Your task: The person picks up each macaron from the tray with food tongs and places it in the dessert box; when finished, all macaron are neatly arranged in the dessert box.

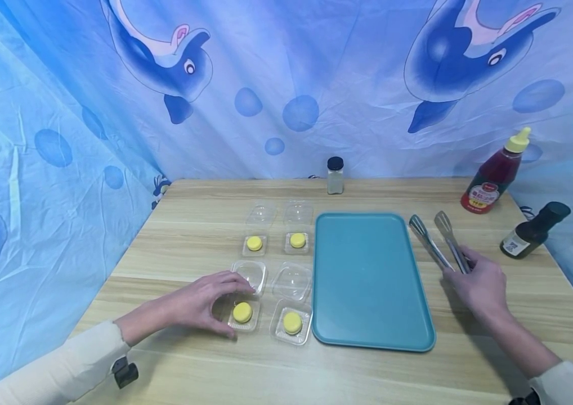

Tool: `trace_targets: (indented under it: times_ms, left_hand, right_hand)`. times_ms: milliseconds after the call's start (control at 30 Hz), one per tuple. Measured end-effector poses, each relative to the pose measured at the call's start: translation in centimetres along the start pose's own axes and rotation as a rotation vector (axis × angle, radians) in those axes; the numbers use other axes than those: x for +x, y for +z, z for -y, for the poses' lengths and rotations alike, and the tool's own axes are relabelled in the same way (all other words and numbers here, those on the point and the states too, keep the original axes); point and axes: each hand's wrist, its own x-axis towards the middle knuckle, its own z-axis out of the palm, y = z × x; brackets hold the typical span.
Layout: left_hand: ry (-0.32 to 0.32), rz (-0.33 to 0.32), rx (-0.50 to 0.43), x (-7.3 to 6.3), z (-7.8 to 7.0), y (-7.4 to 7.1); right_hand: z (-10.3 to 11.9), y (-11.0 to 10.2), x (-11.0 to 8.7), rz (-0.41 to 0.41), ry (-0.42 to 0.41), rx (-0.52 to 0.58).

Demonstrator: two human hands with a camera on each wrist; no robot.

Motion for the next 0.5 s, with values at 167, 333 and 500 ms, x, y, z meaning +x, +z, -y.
trace_targets:
  times_ms: [167,333,500]
  left_hand:
    - [0.008,-0.007,0.001,-0.05,0.05,0.0]
    - [0.023,-0.016,0.01,-0.1,0.02,-0.05]
    - [0.022,-0.011,0.014,-0.17,0.02,-0.07]
  right_hand:
    - [0.03,0.13,-0.17,-0.013,0.024,-0.01]
    - [0.13,0.13,-0.18,-0.004,0.05,-0.002]
    - [0.07,0.03,-0.17,0.007,0.039,-0.005]
